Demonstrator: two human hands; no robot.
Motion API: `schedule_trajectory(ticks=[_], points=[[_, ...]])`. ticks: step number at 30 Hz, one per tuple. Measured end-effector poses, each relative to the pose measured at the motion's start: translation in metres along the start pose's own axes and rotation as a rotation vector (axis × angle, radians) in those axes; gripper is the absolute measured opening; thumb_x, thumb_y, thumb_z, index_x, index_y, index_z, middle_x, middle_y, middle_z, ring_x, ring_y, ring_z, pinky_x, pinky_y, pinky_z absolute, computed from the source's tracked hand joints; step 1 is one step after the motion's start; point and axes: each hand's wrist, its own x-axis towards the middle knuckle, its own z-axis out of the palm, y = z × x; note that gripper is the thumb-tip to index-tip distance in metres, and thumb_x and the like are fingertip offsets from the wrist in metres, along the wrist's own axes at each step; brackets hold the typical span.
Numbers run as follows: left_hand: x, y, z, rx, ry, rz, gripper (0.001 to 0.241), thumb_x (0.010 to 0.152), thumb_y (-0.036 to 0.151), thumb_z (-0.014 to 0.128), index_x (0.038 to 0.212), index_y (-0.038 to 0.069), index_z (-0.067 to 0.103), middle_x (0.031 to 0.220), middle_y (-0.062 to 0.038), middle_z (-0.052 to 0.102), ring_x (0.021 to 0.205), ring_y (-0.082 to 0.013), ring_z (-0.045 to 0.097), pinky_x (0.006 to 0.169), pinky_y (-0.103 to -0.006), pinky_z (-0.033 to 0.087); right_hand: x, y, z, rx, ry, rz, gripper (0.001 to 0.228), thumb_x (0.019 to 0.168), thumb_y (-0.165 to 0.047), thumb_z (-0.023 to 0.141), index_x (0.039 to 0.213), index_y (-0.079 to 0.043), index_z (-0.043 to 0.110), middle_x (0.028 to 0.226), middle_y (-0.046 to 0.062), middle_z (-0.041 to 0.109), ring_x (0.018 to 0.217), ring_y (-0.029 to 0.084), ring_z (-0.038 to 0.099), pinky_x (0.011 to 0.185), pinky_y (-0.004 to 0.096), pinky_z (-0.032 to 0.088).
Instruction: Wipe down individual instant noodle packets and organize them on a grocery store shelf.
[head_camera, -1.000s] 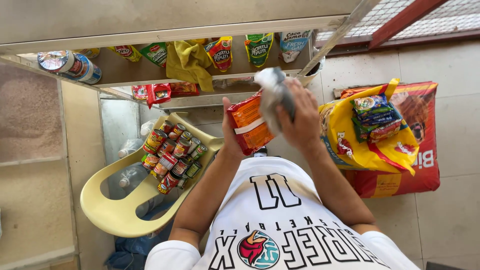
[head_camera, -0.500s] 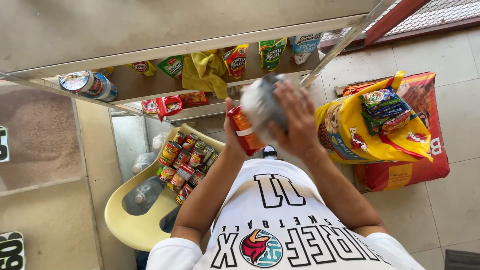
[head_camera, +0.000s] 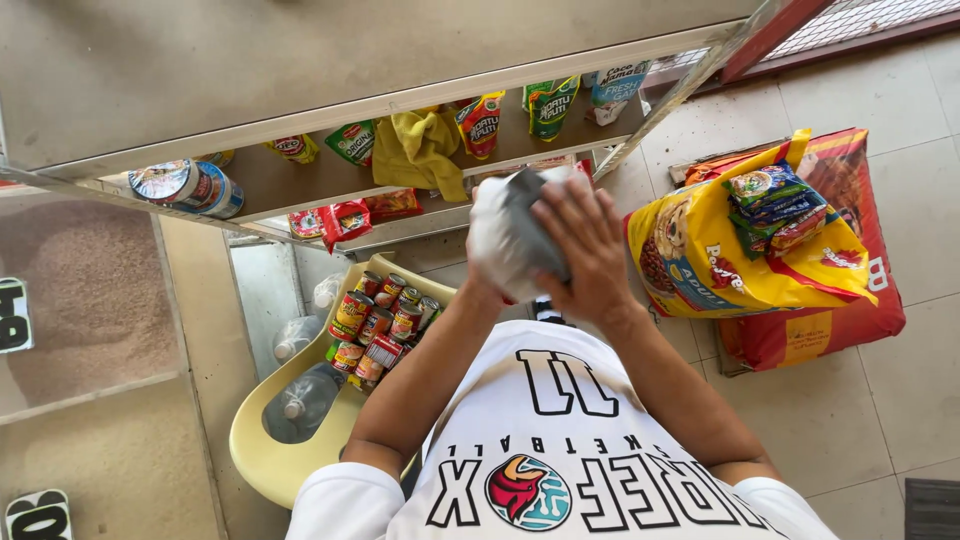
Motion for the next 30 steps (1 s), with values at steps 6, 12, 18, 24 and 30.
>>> schedule_trajectory(ticks=[6,12,18,24,30], points=[[0.028,-0.01,-0.064,-0.029,-0.13,-0.109,0.104,0.084,0.092,0.049,0.14,0.004,0.062,0.139,-0.026,0.061,0.117,-0.0422,0.068,0.105,-0.0516,0.05,0.005,0.011,-0.013,0.036,0.082,0.17,0.06,0.105,-0.043,0.051,0.148,0.0,0.053,0.154,0.02,0.05,0.144,0.039,0.044,0.117,0.051,0.028],[0.033,-0.016,-0.081,0.001,-0.087,-0.121,0.102,0.084,0.09,0.051,0.139,0.005,0.062,0.138,-0.024,0.062,0.116,-0.0402,0.068,0.105,-0.05,0.05,-0.001,-0.03,0.003,0.142,-0.004,0.008,0.066,0.099,-0.054,0.053,0.146,-0.007,0.056,0.156,0.013,0.051,0.149,0.037,0.039,0.124,0.053,0.019],[0.021,-0.013,-0.074,0.057,-0.059,-0.085,0.107,0.082,0.093,0.048,0.145,0.007,0.058,0.144,-0.022,0.058,0.125,-0.039,0.062,0.11,-0.0506,0.044,-0.009,0.026,0.01,0.135,0.037,0.228,0.057,0.098,-0.034,0.061,0.148,-0.007,0.057,0.152,0.013,0.054,0.148,0.039,0.036,0.121,0.054,0.018],[-0.01,-0.018,0.026,0.065,0.202,0.063,0.098,0.083,0.081,0.059,0.144,0.005,0.059,0.142,-0.022,0.06,0.128,-0.0396,0.06,0.117,-0.0482,0.039,0.0,0.009,0.004,0.243,0.064,0.218,0.056,0.101,-0.037,0.059,0.145,-0.002,0.057,0.148,0.017,0.057,0.143,0.04,0.043,0.117,0.051,0.027],[0.021,-0.013,-0.063,-0.015,-0.224,0.16,0.075,0.089,0.036,0.078,0.154,0.013,0.046,0.148,-0.014,0.057,0.131,-0.0324,0.061,0.117,-0.0472,0.048,-0.001,-0.004,0.013,0.157,-0.042,0.02,0.068,0.095,-0.052,0.061,0.145,-0.007,0.058,0.154,0.01,0.054,0.146,0.033,0.043,0.123,0.049,0.019]])
